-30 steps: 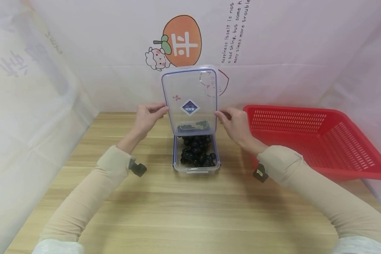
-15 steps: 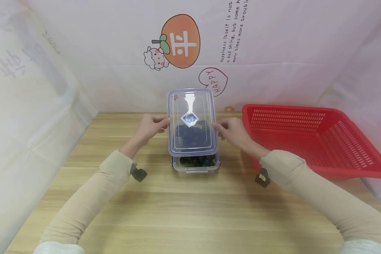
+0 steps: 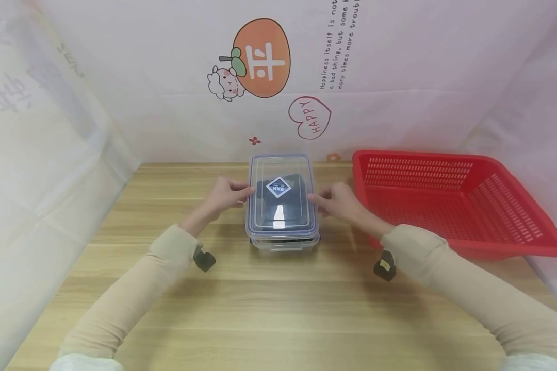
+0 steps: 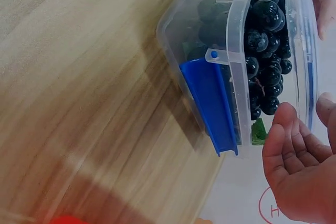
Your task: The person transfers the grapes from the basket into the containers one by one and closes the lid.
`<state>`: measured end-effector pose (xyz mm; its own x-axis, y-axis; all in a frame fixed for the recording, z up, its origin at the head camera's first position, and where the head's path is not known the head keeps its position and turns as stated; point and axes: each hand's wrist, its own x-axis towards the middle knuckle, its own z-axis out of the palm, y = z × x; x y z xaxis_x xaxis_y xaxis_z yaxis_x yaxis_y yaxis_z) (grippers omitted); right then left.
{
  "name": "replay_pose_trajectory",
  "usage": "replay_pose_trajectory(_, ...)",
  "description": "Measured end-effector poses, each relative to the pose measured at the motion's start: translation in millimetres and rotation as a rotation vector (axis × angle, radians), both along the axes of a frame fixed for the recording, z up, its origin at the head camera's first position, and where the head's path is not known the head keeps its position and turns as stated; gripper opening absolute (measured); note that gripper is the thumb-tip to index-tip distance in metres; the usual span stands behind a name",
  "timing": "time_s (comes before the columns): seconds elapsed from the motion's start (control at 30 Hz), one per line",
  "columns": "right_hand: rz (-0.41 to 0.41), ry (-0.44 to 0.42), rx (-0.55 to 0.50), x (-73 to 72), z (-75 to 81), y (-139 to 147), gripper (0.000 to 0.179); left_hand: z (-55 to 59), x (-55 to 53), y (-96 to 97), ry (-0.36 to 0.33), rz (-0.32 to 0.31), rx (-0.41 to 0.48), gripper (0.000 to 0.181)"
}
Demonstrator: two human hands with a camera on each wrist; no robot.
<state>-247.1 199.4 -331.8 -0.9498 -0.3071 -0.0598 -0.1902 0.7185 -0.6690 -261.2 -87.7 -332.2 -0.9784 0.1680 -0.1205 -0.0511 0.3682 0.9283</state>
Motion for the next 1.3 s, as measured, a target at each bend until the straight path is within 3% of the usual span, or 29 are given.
replay_pose_trajectory(0.23,-0.002,-0.037,0.022,-0.1,-5.8,-1.7,0.033,-9.8,0.6,3.2,-0.016,0.010,-0.078,0.032)
replay_pose_trajectory(0.43,0.015,-0.097,0.016,0.5,-11.7,-2.8,0.032,-15.1,-0.4,3.2,-0.072,0.004,-0.074,0.032)
replay_pose_trajectory(0.57,0.021,-0.141,-0.003,-0.1,-12.3,-5.6,0.035,-14.0,-0.6,3.4,-0.120,0.023,-0.074,0.034)
replay_pose_trajectory(0.7,-0.003,-0.213,-0.051,-2.3,-12.3,-9.8,0.044,-10.9,-0.8,4.2,-0.209,0.019,-0.073,0.037)
replay_pose_trajectory(0.87,-0.063,-0.334,-0.066,-4.6,-10.8,-14.1,0.052,-10.0,-2.0,8.7,-0.316,0.011,-0.031,0.032)
replay_pose_trajectory(1.17,-0.106,-0.493,-0.060,-12.5,-7.0,-19.3,0.055,-16.3,-9.0,12.3,-0.439,0.074,0.103,0.028)
replay_pose_trajectory(1.3,-0.124,-0.539,-0.064,-16.5,-6.7,-18.2,0.056,-21.0,-13.4,12.7,-0.454,0.077,0.096,0.029)
